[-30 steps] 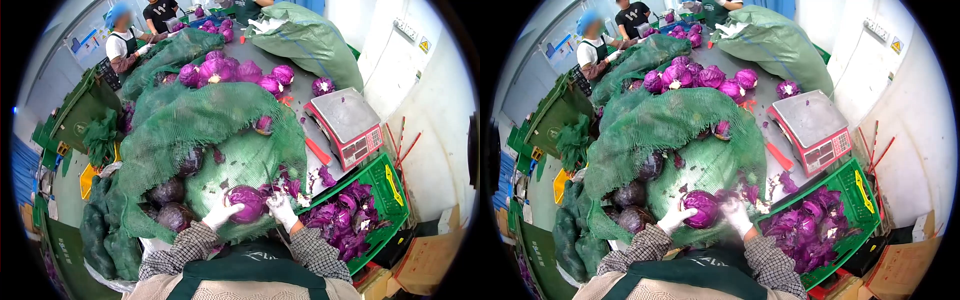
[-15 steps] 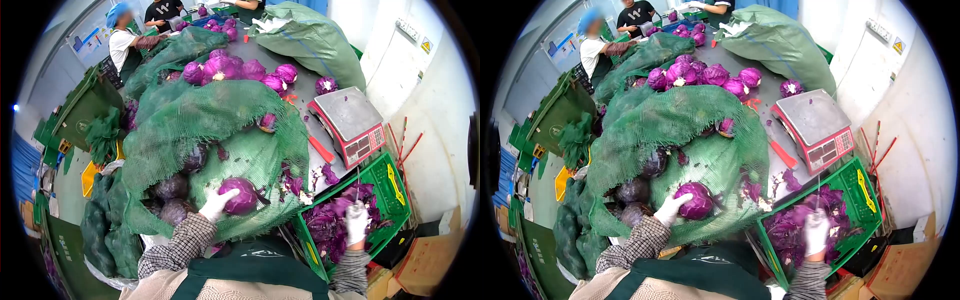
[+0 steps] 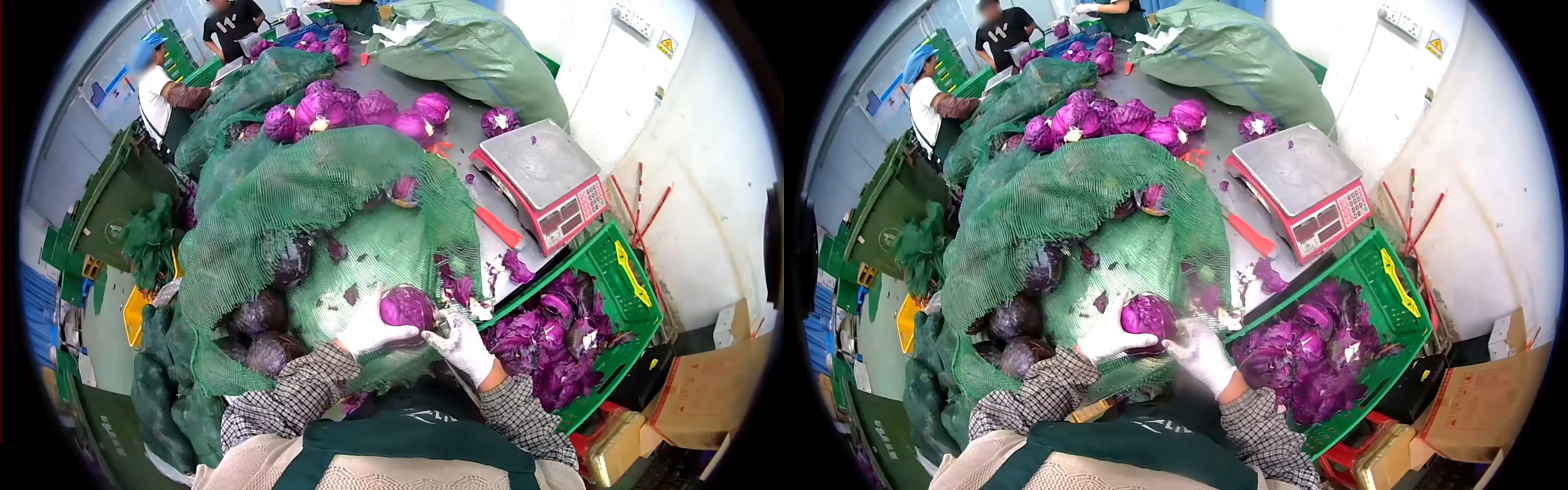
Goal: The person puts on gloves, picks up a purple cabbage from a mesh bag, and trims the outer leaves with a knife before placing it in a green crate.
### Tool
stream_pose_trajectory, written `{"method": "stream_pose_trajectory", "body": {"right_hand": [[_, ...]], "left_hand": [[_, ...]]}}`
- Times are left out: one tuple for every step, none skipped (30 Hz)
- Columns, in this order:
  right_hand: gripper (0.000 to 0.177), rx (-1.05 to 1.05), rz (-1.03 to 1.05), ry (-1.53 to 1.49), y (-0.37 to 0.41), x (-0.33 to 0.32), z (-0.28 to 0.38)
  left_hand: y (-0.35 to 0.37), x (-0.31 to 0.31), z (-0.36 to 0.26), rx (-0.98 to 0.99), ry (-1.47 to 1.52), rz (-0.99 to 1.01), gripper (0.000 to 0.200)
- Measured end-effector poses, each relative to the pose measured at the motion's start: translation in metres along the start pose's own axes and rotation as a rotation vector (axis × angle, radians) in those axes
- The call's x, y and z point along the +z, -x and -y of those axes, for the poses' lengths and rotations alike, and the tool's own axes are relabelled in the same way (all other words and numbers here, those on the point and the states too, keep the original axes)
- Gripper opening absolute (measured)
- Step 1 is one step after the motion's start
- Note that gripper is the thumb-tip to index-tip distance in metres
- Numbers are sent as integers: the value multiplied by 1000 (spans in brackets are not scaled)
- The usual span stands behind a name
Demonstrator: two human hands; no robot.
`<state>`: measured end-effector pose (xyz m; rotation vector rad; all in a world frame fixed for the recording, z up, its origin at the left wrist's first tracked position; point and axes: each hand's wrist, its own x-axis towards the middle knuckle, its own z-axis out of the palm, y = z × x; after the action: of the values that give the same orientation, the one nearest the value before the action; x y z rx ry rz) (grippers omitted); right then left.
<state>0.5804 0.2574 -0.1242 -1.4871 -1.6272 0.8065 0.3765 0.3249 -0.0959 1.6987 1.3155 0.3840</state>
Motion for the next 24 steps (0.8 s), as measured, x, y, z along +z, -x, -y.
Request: {"method": "stream_pose_trajectory", "body": {"right_hand": [[41,-75,-17,53,-1,-1,0],[37,-107,-47,246,-2,1,11],[35,-2,-36,256,-2,6,13],[33,6,-32,291,-4,5,20],[31,15,-26,326,-6,3,26],[30,24,-39,373,-9,3,24],[30,35,-50,421,-12,4,17],[25,79,-53,442,-19,3,6],[21,152,-114,357,-23,2,-7],[17,-165,-351,352,-27,-3,-33],[14,26,-303,400,-27,-27,-41],[12,177,-325,-59,-28,-62,-25],[10,124,-363,112,-24,-79,-62],[12,80,-412,286,-21,-95,-98],[18,-29,-355,349,-11,-110,-85],[25,-43,-262,347,-4,-107,-49],[32,-66,-174,346,-7,-90,-13],[35,-80,-118,266,-6,-67,-2],[39,-99,-57,179,-2,-46,1],[41,-45,7,95,0,-32,2],[43,14,69,9,3,-22,0],[43,126,118,-68,5,-19,-3],[41,57,98,7,8,-19,-4],[39,-9,79,85,12,-19,-3]], "left_hand": [[1,-2,-8,-23,39,20,123],[3,-5,-15,-45,81,36,122],[2,-7,-18,-65,117,54,122],[0,-4,-11,-42,125,32,121],[-4,2,2,-21,132,10,121],[-5,7,10,0,141,-9,120],[-1,6,5,2,88,-24,121],[5,4,-5,5,35,-38,121],[10,2,-13,12,-20,-52,122],[14,1,-16,61,-64,-67,126],[16,-1,-15,112,-106,-40,126],[18,0,-9,143,-119,-35,126],[19,4,0,176,-129,-27,126],[19,8,9,198,-74,-33,125],[19,7,5,162,-133,-14,125],[18,6,-6,130,-190,12,125],[15,3,-19,106,-248,29,126],[13,0,-31,157,-216,66,126],[11,1,-32,187,-254,65,126],[12,3,-30,210,-293,67,127],[13,6,-25,232,-335,74,127],[10,9,-19,256,-285,72,126],[9,11,-15,250,-313,74,127],[10,14,-15,245,-338,77,127]]}}
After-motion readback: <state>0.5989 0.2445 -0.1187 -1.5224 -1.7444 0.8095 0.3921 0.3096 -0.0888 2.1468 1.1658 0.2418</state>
